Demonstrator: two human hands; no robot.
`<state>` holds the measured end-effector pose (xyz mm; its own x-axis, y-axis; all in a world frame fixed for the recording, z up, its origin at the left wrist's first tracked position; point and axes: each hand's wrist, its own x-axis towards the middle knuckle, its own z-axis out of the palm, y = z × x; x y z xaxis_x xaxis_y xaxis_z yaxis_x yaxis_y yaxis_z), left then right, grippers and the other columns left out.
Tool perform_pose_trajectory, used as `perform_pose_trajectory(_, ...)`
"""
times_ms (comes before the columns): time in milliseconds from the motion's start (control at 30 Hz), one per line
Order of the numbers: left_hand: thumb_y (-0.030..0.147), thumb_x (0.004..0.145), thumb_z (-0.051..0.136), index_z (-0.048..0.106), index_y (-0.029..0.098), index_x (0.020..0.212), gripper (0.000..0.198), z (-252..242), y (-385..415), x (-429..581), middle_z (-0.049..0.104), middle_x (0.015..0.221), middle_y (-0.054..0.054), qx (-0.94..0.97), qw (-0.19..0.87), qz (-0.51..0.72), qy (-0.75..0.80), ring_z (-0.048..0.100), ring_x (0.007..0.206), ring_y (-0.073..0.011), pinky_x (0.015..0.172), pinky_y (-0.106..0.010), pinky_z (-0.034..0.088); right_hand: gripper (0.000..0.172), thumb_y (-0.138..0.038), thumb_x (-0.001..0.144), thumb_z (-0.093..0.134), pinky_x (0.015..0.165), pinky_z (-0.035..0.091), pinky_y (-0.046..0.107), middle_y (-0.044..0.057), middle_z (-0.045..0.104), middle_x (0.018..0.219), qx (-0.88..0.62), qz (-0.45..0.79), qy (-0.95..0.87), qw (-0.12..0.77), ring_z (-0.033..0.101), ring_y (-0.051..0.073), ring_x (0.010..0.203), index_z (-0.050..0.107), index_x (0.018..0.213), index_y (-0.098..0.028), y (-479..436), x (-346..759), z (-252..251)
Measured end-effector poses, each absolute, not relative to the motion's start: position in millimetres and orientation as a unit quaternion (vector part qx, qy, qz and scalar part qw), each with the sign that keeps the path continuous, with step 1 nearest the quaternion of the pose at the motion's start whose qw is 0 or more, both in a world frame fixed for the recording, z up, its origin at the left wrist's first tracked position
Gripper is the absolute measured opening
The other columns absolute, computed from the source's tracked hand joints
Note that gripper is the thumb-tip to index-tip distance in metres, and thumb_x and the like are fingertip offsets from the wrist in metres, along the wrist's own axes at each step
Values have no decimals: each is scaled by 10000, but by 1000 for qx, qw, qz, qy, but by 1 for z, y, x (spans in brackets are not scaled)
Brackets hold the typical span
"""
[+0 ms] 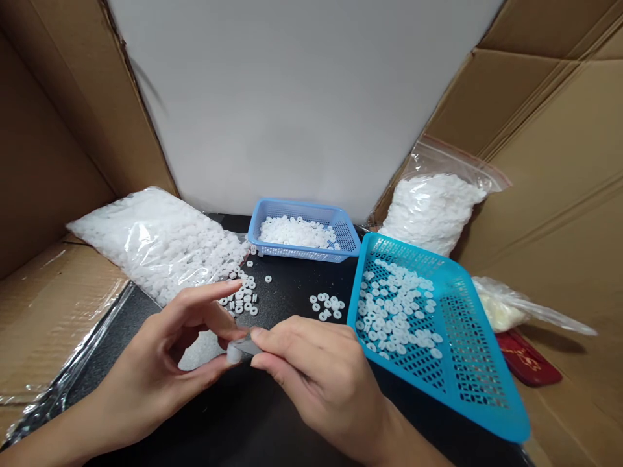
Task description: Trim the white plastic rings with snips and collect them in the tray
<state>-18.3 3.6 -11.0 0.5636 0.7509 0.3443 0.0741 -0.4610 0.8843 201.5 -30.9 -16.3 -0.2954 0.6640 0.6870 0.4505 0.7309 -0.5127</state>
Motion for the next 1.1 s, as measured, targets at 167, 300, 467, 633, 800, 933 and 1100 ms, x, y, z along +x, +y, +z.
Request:
perform_pose_trajectory(167,-13,879,658,470,457,1481,787,-10,4,-17,688,960,43,760,449,386,269,689,926,-126,887,-222,559,146,-130,974,653,604,609,266,64,791,824,-349,116,-794,484,751,174,685,772,1052,-164,-31,202,-17)
perform_pose_trajectory(300,70,900,710,514,474,1445,706,-10,5,-15,714,966,43,723,488,404,275,685,881,-120,849,-216,569,166,-155,971,659,575,581,245,39,777,810,-372,147,-762,509,725,158,663,779,1079,-195,-31,202,-17)
perform_pose_trajectory(467,140,865,800,555,439,1421,677,-11,7,-14,745,966,30,671,553,413,271,671,830,-111,845,-209,568,244,-240,1007,611,626,556,239,17,736,856,-439,139,-698,549,689,148,719,746,1210,-251,-29,204,-21)
perform_pose_trajectory(633,149,847,826,594,420,1383,644,-10,9,-14,745,949,33,647,578,411,280,680,827,-104,815,-189,564,251,-447,1002,612,457,396,207,-45,555,636,-484,170,-653,557,488,101,500,704,925,-227,-28,205,-27)
perform_pose_trajectory(800,148,835,839,618,400,1351,615,-10,9,-12,777,965,36,644,583,412,275,696,829,-106,817,-198,567,210,-373,1024,593,525,398,208,-13,633,712,-487,289,-606,559,516,105,583,661,889,-228,-26,199,-30)
perform_pose_trajectory(933,155,838,839,603,404,1361,625,-15,7,-9,793,981,38,654,575,417,259,705,901,-130,881,-235,550,269,-470,949,702,411,213,190,-5,671,747,-396,579,-489,519,289,38,444,636,986,-212,-25,187,-33)
perform_pose_trajectory(1100,156,909,762,511,427,1437,645,-24,4,-9,753,1049,20,657,579,415,245,672,1179,-198,1101,-349,459,412,-427,892,790,384,105,176,50,760,835,-277,766,-347,464,182,-25,370,582,1169,-206,-28,174,-34)
